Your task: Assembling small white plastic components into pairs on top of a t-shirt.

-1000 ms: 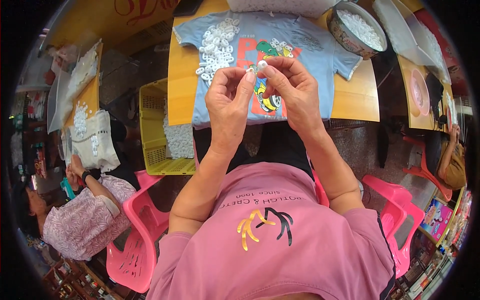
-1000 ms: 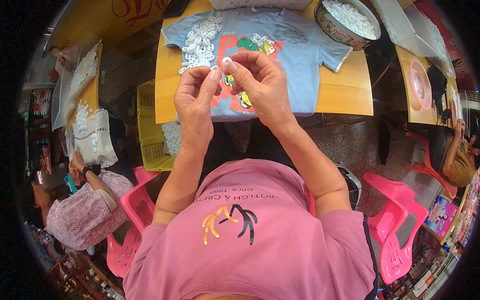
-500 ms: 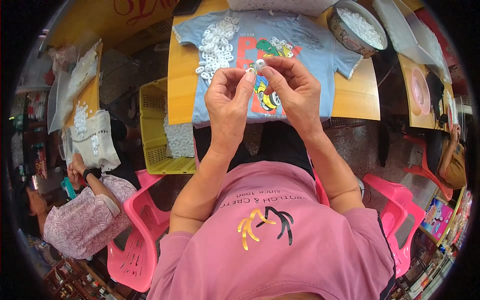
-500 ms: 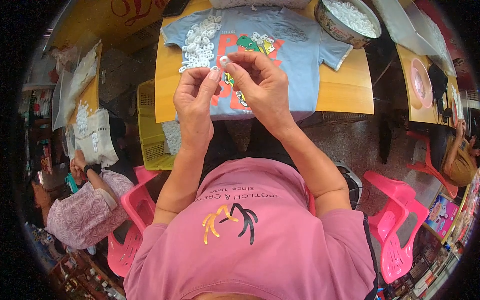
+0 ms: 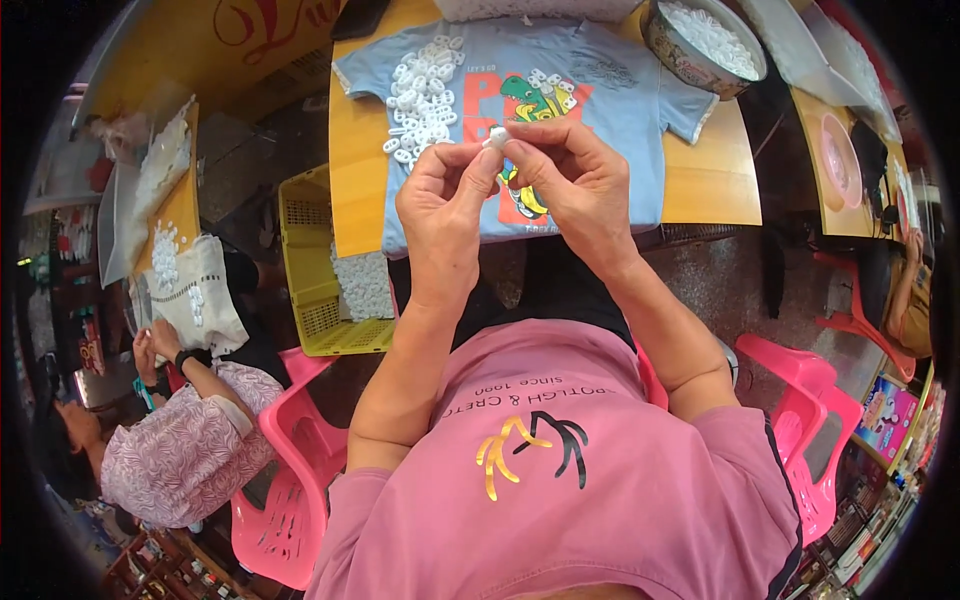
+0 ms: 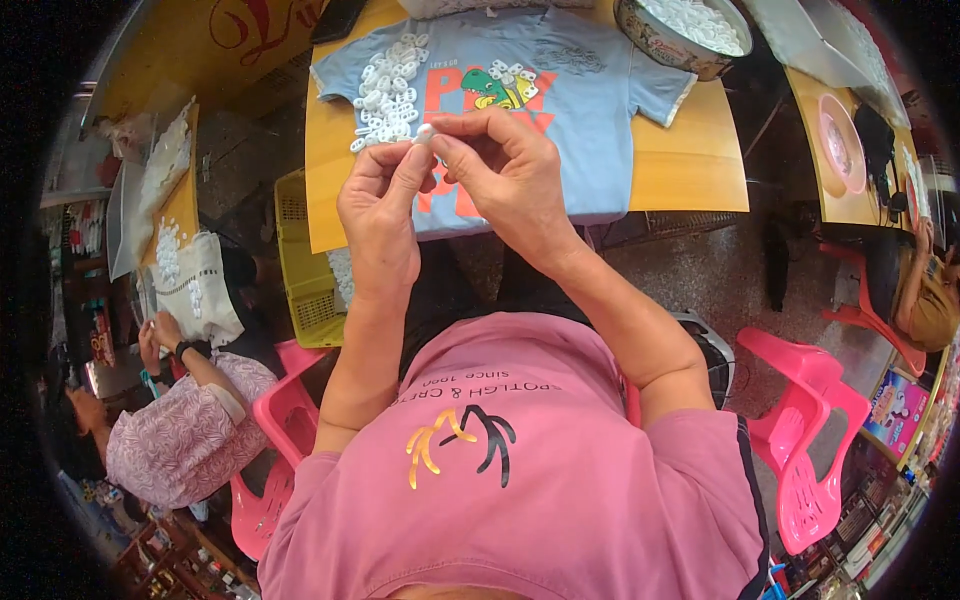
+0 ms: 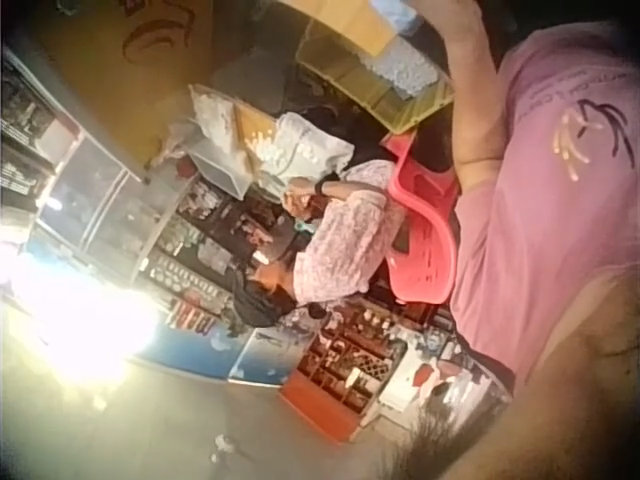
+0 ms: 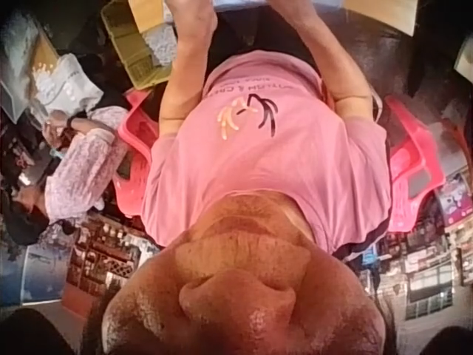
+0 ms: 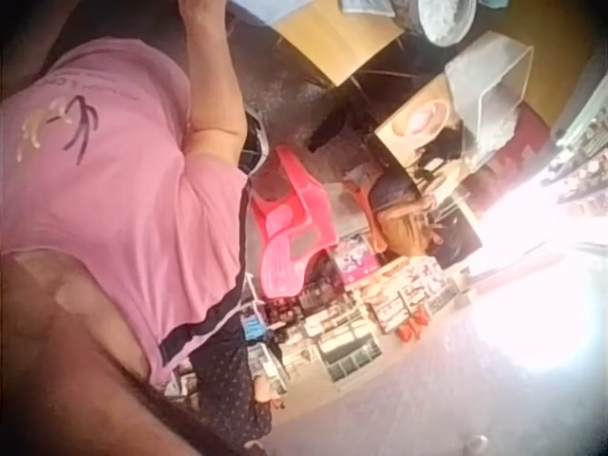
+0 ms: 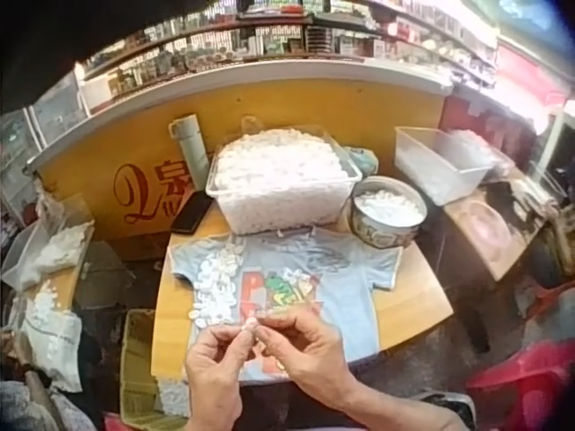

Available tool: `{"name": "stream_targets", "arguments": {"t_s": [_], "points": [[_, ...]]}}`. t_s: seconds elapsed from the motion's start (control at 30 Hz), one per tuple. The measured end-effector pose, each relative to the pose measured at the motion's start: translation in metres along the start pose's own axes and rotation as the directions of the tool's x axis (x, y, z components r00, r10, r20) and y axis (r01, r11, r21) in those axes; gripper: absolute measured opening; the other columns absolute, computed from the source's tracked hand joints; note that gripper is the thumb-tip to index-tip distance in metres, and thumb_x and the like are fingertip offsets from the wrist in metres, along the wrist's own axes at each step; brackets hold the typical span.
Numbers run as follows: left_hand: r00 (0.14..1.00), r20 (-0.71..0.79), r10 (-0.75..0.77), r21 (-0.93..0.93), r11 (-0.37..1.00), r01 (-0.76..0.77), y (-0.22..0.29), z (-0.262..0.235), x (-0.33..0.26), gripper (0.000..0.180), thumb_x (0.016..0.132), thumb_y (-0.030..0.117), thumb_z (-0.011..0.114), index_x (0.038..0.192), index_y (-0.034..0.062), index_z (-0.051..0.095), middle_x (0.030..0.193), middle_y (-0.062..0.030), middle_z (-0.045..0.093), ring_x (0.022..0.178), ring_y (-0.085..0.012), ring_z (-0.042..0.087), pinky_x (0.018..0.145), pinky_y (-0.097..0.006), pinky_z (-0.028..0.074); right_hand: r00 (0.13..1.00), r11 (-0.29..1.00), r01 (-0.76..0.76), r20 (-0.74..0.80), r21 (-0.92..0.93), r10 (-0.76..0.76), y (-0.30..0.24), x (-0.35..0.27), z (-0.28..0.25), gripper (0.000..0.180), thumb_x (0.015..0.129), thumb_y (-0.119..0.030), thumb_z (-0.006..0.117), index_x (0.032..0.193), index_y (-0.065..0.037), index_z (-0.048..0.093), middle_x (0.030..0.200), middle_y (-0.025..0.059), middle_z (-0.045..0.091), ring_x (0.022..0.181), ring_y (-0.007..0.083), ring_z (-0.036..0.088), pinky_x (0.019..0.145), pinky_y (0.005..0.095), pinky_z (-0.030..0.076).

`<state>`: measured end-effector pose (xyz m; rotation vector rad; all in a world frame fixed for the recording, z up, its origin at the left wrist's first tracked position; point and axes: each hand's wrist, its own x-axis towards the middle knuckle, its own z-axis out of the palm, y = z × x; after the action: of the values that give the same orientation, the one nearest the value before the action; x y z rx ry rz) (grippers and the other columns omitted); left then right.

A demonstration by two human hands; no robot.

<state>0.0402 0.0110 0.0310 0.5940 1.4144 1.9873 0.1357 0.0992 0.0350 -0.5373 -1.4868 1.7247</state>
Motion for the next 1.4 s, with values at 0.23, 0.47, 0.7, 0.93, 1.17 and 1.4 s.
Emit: {"name": "stream_targets", "arguments": {"t_s": [0.23, 0.47, 0.7, 0.93, 1.17, 1.4], "points": [[0.999, 0.034, -0.039, -0.039, 0.998, 0.040, -0.003, -0.010, 0.002, 0.013, 0.088, 0.011, 0.071, 0.095, 0.0020, 0.064, 0.084, -0.0008, 0.064, 0.074, -0.0045, 0.056, 0.068, -0.020, 0.046, 0.973, 0.945, -0.219, 0.124, 0.244, 0.193, 0.004, 0.006, -0.006, 0.021, 0.090, -0.008, 0.066, 0.109, 0.002, 0.064, 0.095, 0.0063, 0.067, 0.072, 0.0084, 0.059, 0.065, 0.0257, 0.053], [0.992, 0.105, 0.076, -0.032, 0.997, -0.073, -0.009, -0.017, 0.000, 0.022, 0.092, 0.016, 0.067, 0.107, 0.0021, 0.060, 0.104, -0.0027, 0.061, 0.091, -0.0067, 0.055, 0.079, -0.022, 0.045, 0.923, 0.816, -0.385, 0.182, 0.432, 0.339, 0.000, 0.008, -0.005, 0.021, 0.091, -0.009, 0.065, 0.109, 0.002, 0.062, 0.091, 0.0057, 0.065, 0.071, 0.0088, 0.058, 0.066, 0.0266, 0.053], [0.929, 0.314, 0.197, -0.020, 0.979, -0.201, -0.029, -0.022, 0.013, 0.047, 0.098, 0.046, 0.051, 0.116, 0.0034, 0.060, 0.119, -0.0078, 0.054, 0.107, -0.0145, 0.050, 0.094, -0.029, 0.040, 0.905, 0.820, -0.409, 0.294, 0.401, 0.308, 0.000, 0.006, -0.006, 0.053, 0.089, -0.010, 0.067, 0.134, -0.001, 0.041, 0.091, 0.0045, 0.062, 0.072, 0.0098, 0.059, 0.067, 0.0260, 0.053], [0.924, 0.329, 0.193, -0.164, 0.976, -0.145, -0.022, -0.018, 0.005, 0.044, 0.097, 0.043, 0.053, 0.115, 0.0032, 0.060, 0.123, -0.0094, 0.053, 0.104, -0.0134, 0.052, 0.078, -0.024, 0.045, 0.925, 0.802, -0.370, 0.260, 0.469, 0.275, 0.003, -0.004, 0.005, 0.067, 0.090, -0.010, 0.067, 0.145, -0.005, 0.029, 0.092, 0.0024, 0.062, 0.078, 0.0072, 0.056, 0.067, 0.0224, 0.046], [0.917, 0.334, 0.219, -0.273, 0.953, -0.129, -0.021, -0.018, 0.007, 0.037, 0.098, 0.035, 0.054, 0.113, 0.0023, 0.060, 0.121, -0.0106, 0.055, 0.106, -0.0151, 0.054, 0.071, -0.025, 0.048, 0.927, 0.823, -0.359, 0.268, 0.441, 0.261, -0.007, -0.002, 0.011, 0.070, 0.089, -0.010, 0.068, 0.146, -0.006, 0.027, 0.096, 0.0025, 0.063, 0.076, 0.0057, 0.053, 0.064, 0.0199, 0.043], [0.918, 0.292, 0.268, -0.381, 0.913, -0.146, -0.027, -0.015, 0.007, 0.032, 0.097, 0.033, 0.056, 0.108, 0.0036, 0.062, 0.115, -0.0105, 0.058, 0.118, -0.0223, 0.050, 0.082, -0.029, 0.049, 0.932, 0.833, -0.335, 0.281, 0.440, 0.227, -0.006, -0.003, 0.012, 0.072, 0.088, -0.008, 0.068, 0.147, -0.006, 0.026, 0.098, 0.0016, 0.062, 0.080, 0.0053, 0.053, 0.066, 0.0197, 0.043]]}}
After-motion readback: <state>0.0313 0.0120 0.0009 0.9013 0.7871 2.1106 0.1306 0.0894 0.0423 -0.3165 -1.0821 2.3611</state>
